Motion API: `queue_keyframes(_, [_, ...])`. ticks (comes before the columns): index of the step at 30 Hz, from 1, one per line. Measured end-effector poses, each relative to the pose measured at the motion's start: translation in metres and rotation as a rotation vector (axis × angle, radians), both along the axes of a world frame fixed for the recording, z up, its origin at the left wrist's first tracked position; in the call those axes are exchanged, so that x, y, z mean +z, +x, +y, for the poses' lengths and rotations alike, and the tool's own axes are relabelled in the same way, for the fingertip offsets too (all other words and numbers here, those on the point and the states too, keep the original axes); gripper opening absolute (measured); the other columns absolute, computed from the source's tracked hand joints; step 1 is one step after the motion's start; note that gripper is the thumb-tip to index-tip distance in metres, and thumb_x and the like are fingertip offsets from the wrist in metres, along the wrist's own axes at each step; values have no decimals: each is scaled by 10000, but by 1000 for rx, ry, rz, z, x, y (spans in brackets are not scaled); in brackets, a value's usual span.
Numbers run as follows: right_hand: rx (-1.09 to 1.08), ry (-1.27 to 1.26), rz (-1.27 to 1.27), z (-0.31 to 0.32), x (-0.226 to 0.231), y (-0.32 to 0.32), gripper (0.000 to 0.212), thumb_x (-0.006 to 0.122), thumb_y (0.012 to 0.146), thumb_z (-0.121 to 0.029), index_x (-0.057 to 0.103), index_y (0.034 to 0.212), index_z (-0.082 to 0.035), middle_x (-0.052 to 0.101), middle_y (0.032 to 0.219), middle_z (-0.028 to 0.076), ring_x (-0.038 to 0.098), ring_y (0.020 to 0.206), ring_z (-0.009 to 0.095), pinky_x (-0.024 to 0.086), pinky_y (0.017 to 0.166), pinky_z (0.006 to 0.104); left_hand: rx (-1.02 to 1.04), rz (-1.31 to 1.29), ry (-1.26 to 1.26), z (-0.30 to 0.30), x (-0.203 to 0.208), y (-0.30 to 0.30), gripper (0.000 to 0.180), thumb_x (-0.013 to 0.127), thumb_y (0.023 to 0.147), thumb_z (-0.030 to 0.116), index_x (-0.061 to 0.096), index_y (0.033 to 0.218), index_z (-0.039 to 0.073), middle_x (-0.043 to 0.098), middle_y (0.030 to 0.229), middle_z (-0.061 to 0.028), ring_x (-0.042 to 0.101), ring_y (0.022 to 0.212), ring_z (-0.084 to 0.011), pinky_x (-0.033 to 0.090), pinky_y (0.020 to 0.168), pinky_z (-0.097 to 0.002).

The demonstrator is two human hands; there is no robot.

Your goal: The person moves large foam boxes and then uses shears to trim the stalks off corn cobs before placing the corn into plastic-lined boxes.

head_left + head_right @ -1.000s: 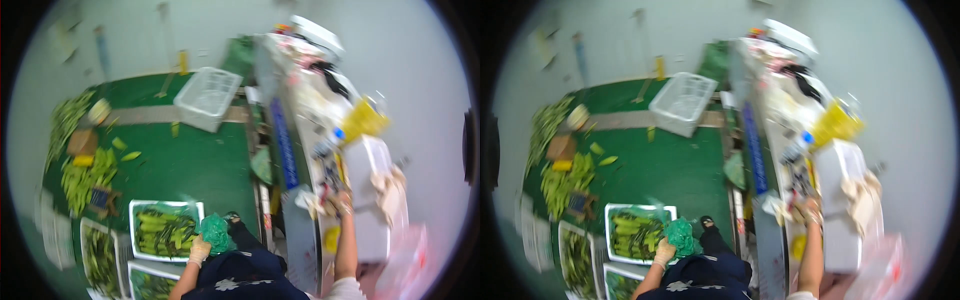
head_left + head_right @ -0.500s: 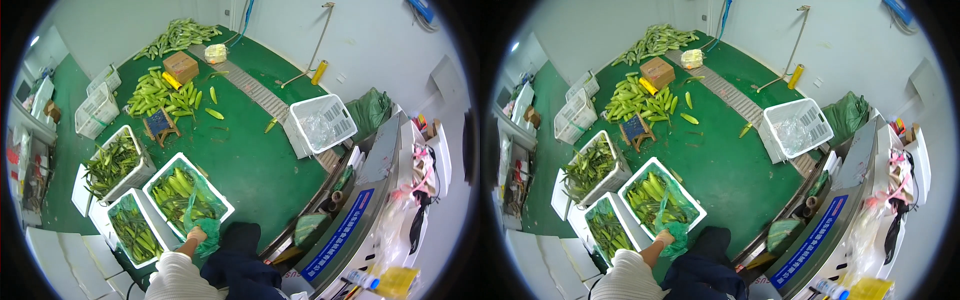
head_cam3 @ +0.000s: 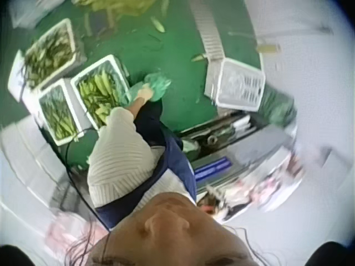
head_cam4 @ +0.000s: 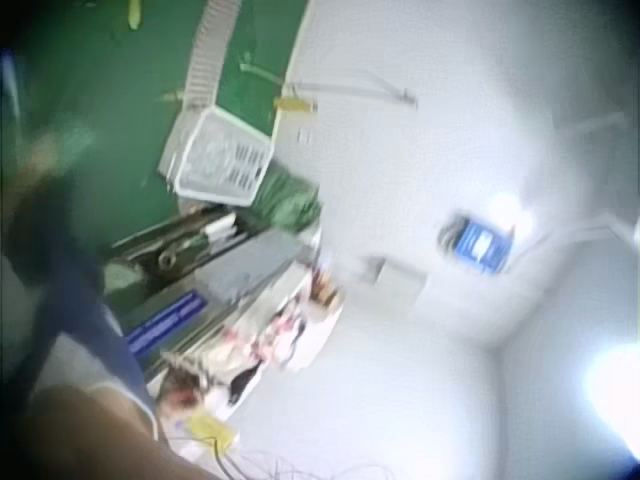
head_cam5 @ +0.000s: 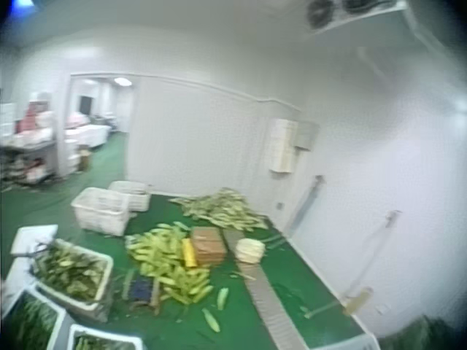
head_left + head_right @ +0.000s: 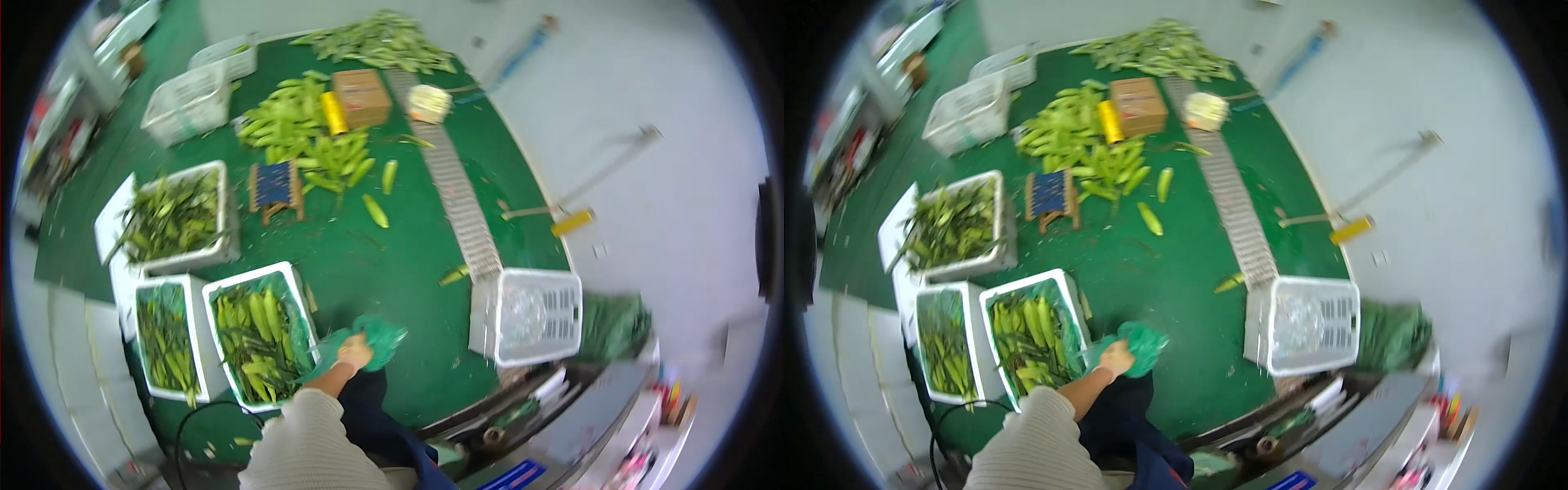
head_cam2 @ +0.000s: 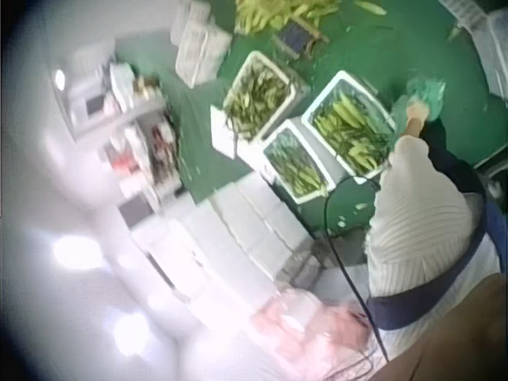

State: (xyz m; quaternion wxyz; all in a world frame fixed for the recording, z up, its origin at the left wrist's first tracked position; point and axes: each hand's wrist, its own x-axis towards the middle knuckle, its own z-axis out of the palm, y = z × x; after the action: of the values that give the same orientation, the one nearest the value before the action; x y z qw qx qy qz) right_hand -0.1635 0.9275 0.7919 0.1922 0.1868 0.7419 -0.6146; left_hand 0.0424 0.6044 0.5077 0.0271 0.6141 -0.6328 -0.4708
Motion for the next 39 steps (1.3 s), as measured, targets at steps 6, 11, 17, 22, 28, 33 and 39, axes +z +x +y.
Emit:
queue_keyframes(6, [371, -145, -14, -208, 29, -103, 174, 570, 845, -231, 600, 903, -69, 609, 864, 49, 554, 885, 164, 432, 752, 314, 255, 470, 137, -132, 119, -13, 409, 605, 824, 299, 585, 1131, 29, 607, 1097, -215, 552, 1055, -355, 428, 913, -391])
queue_keyframes(11, [945, -182, -230, -433, 8, -88, 168, 551, 866, -235, 594, 804, -85, 512, 653, 15, 478, 605, 123, 411, 652, 288, 661, -178, 59, -63, -33, 167, 292, 614, 807, 357, 690, 958, 119, 687, 964, -77, 649, 904, -252, 511, 790, -374])
queue_keyframes(17, [1703, -111, -129, -650, -34, -14, 385, 668, 727, 38, 509, 1068, -42, 586, 861, 61, 587, 762, 142, 499, 667, 268, 1042, -924, -18, 118, 25, 291, 200, 573, 829, 157, 657, 997, 86, 658, 1008, -91, 645, 865, -220, 526, 741, -355])
queue_keyframes(22, [2184, -33, -352, -793, -77, 111, 367, 749, 749, -88, 512, 1028, -57, 599, 856, 44, 603, 771, 149, 504, 690, 286, 2099, -12, -616, -77, 73, 223, 161, 518, 869, 134, 616, 964, 48, 648, 860, -65, 602, 752, -187, 485, 777, -363])
queue_keyframes(28, [2593, 333, -551, -872, -88, 310, 465, 743, 788, -191, 494, 1134, -5, 609, 986, 82, 612, 880, 219, 507, 822, 374, 1264, -123, -233, -324, 108, 202, 321, 529, 900, 292, 587, 1128, 74, 620, 1107, -105, 566, 1028, -248, 448, 900, -404])
queue_keyframes(33, [2439, 118, -511, -915, -119, 369, 453, 702, 773, -68, 519, 1185, -25, 615, 1031, 72, 598, 916, 188, 494, 798, 313, 1420, 698, -127, -445, 122, 243, 368, 674, 806, 215, 598, 1109, 22, 660, 993, -77, 618, 889, -221, 482, 813, -330])
queue_keyframes(39, [2305, -36, 302, -1010, -138, 432, 337, 625, 821, -49, 530, 1143, -15, 610, 1091, 103, 597, 946, 247, 489, 811, 342, 1506, 1331, -268, -498, 135, 290, 715, 740, 776, 158, 364, 1352, -39, 562, 1190, -116, 563, 1049, -189, 445, 916, -284])
